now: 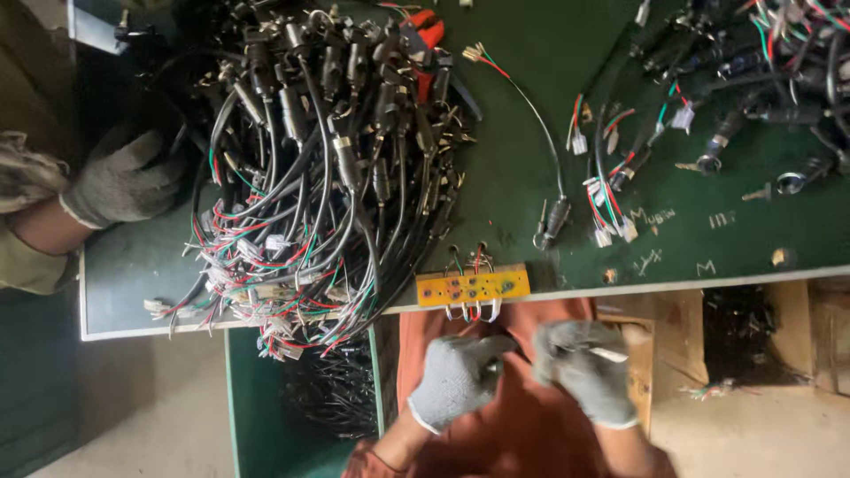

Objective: The person strips insulation from wires, twists exposed strands, and inserts them into terminals on a yellow terminal block. They repeat this process for multiple wires, handling each one individually and securing connections on the block.

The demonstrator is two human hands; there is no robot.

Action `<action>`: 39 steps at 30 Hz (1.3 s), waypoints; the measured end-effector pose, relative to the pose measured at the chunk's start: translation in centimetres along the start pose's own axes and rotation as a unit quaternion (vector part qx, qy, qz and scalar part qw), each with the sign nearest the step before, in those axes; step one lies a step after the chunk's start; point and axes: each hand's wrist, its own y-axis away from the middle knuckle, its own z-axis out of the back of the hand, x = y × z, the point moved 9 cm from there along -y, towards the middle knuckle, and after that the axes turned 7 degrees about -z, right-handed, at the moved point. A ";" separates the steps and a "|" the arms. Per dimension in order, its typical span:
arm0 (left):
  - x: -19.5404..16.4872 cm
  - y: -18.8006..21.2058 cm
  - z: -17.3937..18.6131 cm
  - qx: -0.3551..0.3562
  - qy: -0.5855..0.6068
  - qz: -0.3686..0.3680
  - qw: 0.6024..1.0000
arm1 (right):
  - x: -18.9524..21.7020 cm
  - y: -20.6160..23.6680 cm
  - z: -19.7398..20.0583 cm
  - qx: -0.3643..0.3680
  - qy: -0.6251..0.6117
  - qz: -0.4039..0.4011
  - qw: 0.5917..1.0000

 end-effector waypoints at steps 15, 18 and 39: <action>-1.7 -1.9 3.4 -0.071 0.054 0.055 0.995 | 3.9 0.1 -1.8 -0.093 0.331 0.111 0.933; -2.5 -2.1 3.6 -0.059 -0.032 0.018 0.998 | 5.7 0.1 -3.7 -0.057 0.425 0.180 0.885; -3.8 -0.6 2.6 -0.005 -0.148 -0.059 0.987 | -1.9 0.5 -4.9 0.064 0.326 -0.019 0.943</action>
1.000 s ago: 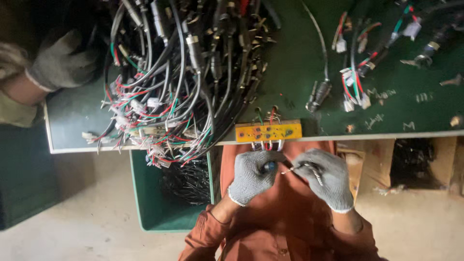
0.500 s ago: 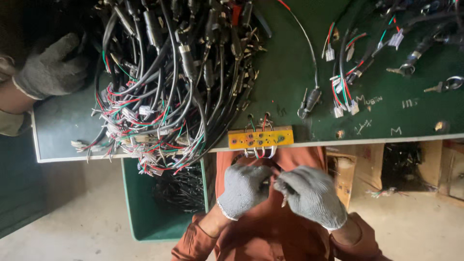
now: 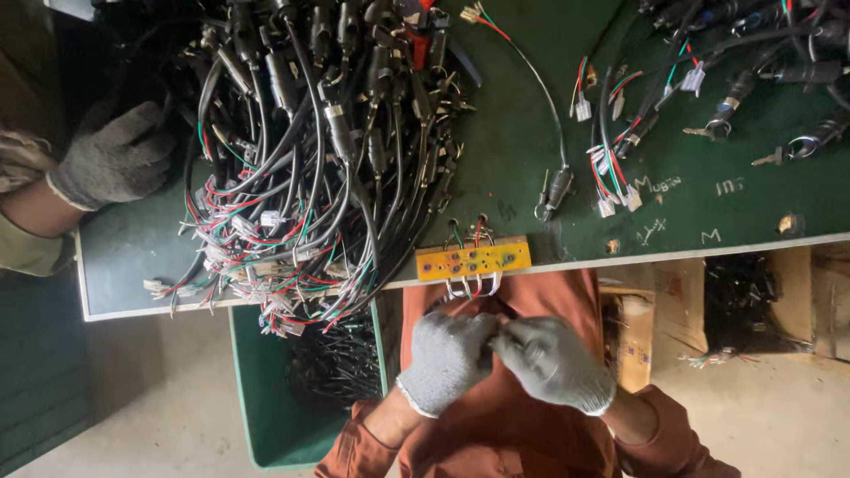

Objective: The person strips insulation from wires, twists exposed strands, and inserts them into terminals on a yellow terminal block. They repeat this process for multiple wires, handling each one individually and securing connections on the block.

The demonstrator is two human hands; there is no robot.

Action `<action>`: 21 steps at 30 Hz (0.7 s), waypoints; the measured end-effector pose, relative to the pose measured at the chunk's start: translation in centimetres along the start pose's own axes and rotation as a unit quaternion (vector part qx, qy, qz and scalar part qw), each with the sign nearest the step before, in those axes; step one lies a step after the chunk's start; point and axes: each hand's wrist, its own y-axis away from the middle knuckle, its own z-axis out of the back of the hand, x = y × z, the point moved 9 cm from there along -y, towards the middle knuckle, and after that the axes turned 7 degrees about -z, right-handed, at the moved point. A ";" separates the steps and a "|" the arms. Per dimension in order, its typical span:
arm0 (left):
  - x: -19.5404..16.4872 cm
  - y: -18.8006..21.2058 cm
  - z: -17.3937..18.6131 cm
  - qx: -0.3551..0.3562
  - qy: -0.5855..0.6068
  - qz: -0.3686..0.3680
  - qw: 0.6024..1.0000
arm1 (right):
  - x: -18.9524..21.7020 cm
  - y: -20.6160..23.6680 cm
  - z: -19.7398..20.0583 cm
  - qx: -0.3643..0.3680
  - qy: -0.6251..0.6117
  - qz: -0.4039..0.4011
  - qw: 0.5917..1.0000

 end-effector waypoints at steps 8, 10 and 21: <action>-3.2 1.7 0.3 0.028 -0.045 -0.131 0.990 | -7.2 -0.3 3.7 0.176 -0.449 -0.050 0.875; -5.1 2.9 2.4 0.057 0.039 -0.163 0.984 | -7.8 0.4 6.5 0.138 -0.497 -0.001 0.857; 8.2 -8.0 17.6 -0.161 -0.438 0.069 0.882 | 7.9 -6.7 11.7 -0.375 0.298 0.138 0.867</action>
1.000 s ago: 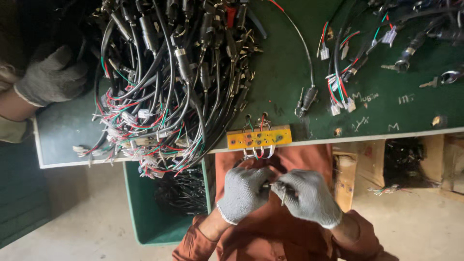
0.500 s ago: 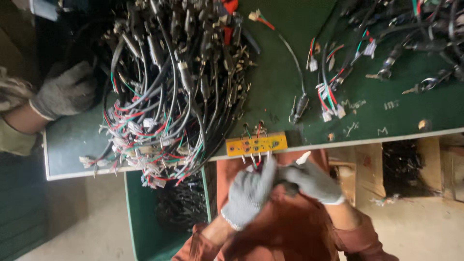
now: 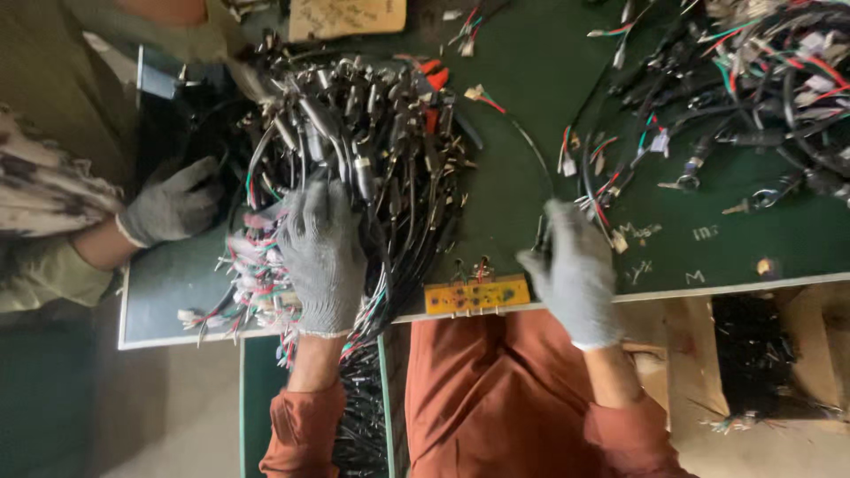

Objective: The person strips insulation from wires, twists exposed strands, and inserts them into terminals on a yellow terminal block. They repeat this process for multiple wires, handling each one individually and securing connections on the block.

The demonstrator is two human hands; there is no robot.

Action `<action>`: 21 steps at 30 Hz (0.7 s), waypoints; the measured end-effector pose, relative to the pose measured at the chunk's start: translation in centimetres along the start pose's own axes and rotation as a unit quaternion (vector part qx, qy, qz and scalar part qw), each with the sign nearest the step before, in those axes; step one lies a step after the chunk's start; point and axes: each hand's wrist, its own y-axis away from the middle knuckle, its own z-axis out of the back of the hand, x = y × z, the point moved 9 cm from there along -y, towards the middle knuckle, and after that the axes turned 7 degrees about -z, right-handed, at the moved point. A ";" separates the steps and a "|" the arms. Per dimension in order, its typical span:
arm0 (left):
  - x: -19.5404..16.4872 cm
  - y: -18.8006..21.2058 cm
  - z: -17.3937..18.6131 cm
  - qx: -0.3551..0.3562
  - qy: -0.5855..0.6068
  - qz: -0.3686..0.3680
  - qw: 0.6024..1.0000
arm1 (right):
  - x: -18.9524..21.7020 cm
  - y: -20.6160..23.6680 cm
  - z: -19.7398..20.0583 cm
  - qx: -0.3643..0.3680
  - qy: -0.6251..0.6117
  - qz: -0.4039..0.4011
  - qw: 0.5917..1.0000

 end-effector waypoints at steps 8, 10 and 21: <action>-4.2 6.5 1.4 -0.013 0.142 -0.005 0.990 | -4.7 4.5 -0.3 -0.044 -0.220 -0.199 0.954; -7.2 7.7 1.6 0.025 0.338 0.002 0.941 | -2.2 7.7 -0.3 0.017 -0.215 -0.112 0.970; -16.5 13.6 -2.3 0.135 0.628 0.111 0.758 | -0.7 15.9 -7.1 0.292 -0.211 0.031 0.932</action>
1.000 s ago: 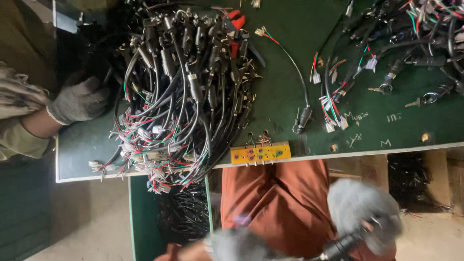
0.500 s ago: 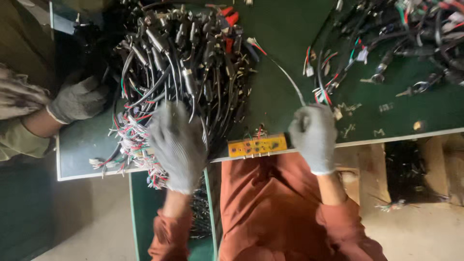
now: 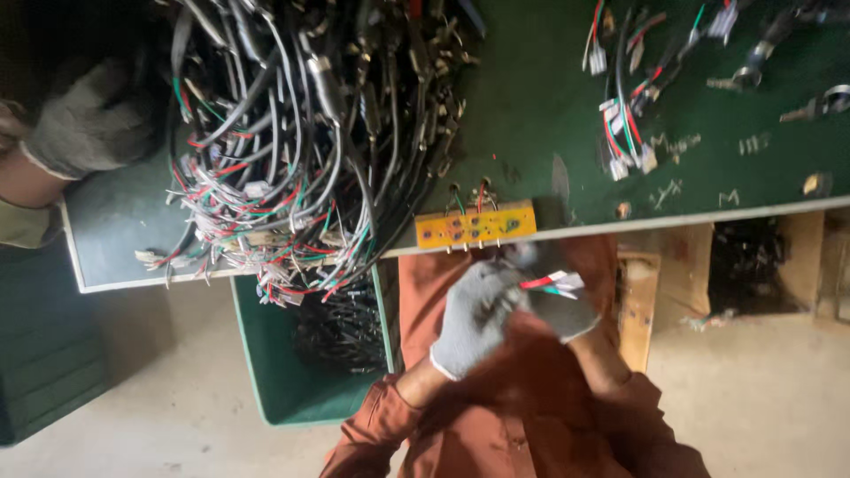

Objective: The person strips insulation from wires, twists exposed strands, and inserts them into terminals on a yellow terminal block. They repeat this process for multiple wires, handling each one individually and securing connections on the block.

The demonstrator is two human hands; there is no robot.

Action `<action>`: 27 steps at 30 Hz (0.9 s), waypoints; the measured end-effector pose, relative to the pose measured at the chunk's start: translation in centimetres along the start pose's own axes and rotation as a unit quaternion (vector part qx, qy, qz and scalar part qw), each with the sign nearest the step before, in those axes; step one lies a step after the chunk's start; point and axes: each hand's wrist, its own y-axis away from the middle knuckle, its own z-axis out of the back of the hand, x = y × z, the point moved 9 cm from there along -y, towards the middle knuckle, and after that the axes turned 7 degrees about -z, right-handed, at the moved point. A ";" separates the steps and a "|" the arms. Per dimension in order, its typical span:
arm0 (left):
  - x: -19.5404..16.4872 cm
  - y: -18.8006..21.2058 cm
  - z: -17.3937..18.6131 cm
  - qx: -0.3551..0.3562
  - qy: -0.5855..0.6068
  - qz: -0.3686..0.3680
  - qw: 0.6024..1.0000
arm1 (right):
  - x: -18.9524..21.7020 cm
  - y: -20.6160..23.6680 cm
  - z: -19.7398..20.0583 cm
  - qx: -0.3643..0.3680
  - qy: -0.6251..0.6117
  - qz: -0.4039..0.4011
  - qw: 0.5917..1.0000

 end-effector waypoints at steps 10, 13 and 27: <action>4.0 0.6 0.2 -0.023 0.089 0.118 0.989 | -0.5 -0.1 3.4 -0.057 -0.324 -0.178 0.928; 3.2 0.9 0.6 -0.045 0.082 0.082 0.992 | -1.6 0.7 2.0 -0.091 -0.344 -0.241 0.903; 5.6 1.2 1.5 -0.047 -0.024 0.132 0.990 | -3.5 1.8 -1.4 -0.111 -0.305 -0.333 0.885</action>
